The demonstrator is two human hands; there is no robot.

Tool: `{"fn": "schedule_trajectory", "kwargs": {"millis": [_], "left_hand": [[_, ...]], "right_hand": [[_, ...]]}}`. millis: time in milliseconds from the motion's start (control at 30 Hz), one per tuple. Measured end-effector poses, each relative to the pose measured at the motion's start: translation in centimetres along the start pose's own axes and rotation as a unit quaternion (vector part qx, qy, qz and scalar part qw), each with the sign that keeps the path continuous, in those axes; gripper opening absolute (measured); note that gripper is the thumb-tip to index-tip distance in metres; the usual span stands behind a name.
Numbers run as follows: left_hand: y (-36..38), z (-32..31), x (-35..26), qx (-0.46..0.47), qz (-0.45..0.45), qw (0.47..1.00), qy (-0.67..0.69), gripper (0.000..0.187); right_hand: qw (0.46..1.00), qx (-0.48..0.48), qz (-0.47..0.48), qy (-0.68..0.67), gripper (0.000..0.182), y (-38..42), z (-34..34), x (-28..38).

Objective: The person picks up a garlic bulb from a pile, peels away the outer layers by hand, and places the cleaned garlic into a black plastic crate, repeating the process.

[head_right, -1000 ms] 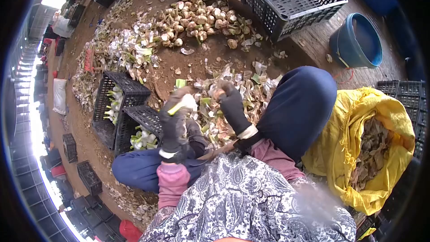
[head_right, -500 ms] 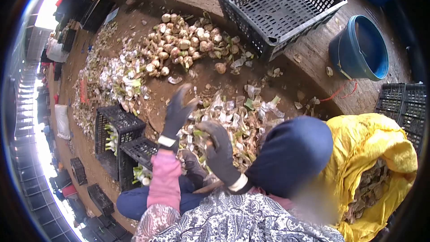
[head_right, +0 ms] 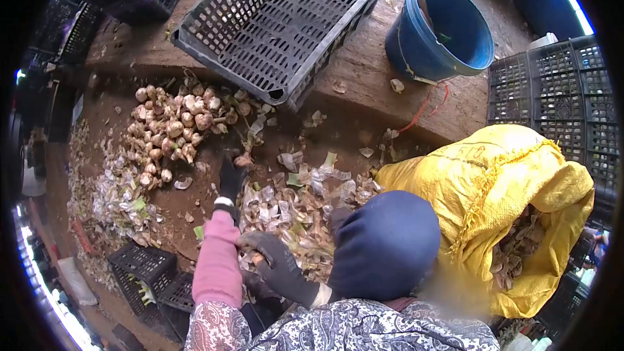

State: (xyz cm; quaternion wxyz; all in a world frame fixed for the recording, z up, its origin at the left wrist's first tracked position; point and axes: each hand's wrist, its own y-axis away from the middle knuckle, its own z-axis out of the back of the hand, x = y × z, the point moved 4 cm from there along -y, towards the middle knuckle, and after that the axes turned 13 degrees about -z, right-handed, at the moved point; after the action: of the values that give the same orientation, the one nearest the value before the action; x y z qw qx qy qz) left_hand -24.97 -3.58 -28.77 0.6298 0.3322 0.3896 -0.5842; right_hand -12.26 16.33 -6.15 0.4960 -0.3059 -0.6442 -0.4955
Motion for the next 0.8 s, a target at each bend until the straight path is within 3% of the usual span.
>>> {"fn": "schedule_trajectory", "kwargs": {"millis": [67, 100, 133, 167, 233, 267, 333, 433, 500, 567, 633, 733, 800], "left_hand": [[3.5, 1.4, -2.5, -0.101, 0.072, 0.97, 0.211, 0.032], [5.7, 2.0, -2.1, -0.026, 0.142, 0.904, 0.403, 0.034], [8.2, 3.7, -3.8, -0.064, 0.145, 0.877, 0.453, 0.041], [10.7, 4.8, -5.7, -0.106, 0.143, 0.847, 0.5, 0.049], [14.1, 6.8, -9.2, -0.14, 0.112, 0.804, 0.567, 0.051], [15.5, 7.9, -11.4, -0.178, 0.146, 0.786, 0.574, 0.051], [17.7, 10.0, -15.4, -0.157, 0.119, 0.818, 0.541, 0.051], [19.4, 11.7, -21.1, -0.131, 0.114, 0.939, 0.297, 0.058], [21.0, 11.7, -23.3, -0.12, 0.06, 0.956, 0.262, 0.072], [22.2, 12.0, -25.8, -0.103, 0.03, 0.984, 0.142, 0.075], [23.4, 12.5, -27.1, -0.116, -0.008, 0.993, 0.033, 0.075], [25.2, 13.0, -27.0, -0.139, 0.001, 0.985, 0.101, 0.077], [26.0, 12.8, -27.4, -0.16, 0.035, 0.965, 0.203, 0.082]], "right_hand": [[0.999, -0.008, -0.045, -0.019, 0.033, 0.0, -0.2, -0.4], [0.997, -0.003, -0.069, -0.031, 0.034, 0.2, -0.7, -0.4], [0.987, 0.018, -0.132, -0.095, 0.034, 0.5, -0.8, -0.2], [0.994, 0.005, -0.086, -0.074, 0.037, 0.5, -0.9, -1.0], [0.974, 0.036, -0.136, -0.178, 0.036, 1.0, -1.4, -1.1], [0.979, 0.046, -0.106, -0.169, 0.037, 1.0, -1.4, -1.6], [0.984, 0.057, -0.056, -0.16, 0.039, 1.0, -1.5, -1.6], [0.954, 0.095, -0.165, -0.233, 0.04, 1.6, -2.6, -0.8], [0.949, 0.108, -0.177, -0.238, 0.039, 2.0, -3.4, -1.2], [0.956, 0.136, -0.196, -0.171, 0.035, 2.4, -3.4, -1.8], [0.96, 0.121, -0.159, -0.198, 0.031, 2.9, -4.1, -1.6], [0.949, 0.148, -0.156, -0.23, 0.028, 3.9, -4.5, -0.7], [0.972, 0.163, -0.087, -0.145, 0.028, 4.1, -4.4, -0.7]]}}
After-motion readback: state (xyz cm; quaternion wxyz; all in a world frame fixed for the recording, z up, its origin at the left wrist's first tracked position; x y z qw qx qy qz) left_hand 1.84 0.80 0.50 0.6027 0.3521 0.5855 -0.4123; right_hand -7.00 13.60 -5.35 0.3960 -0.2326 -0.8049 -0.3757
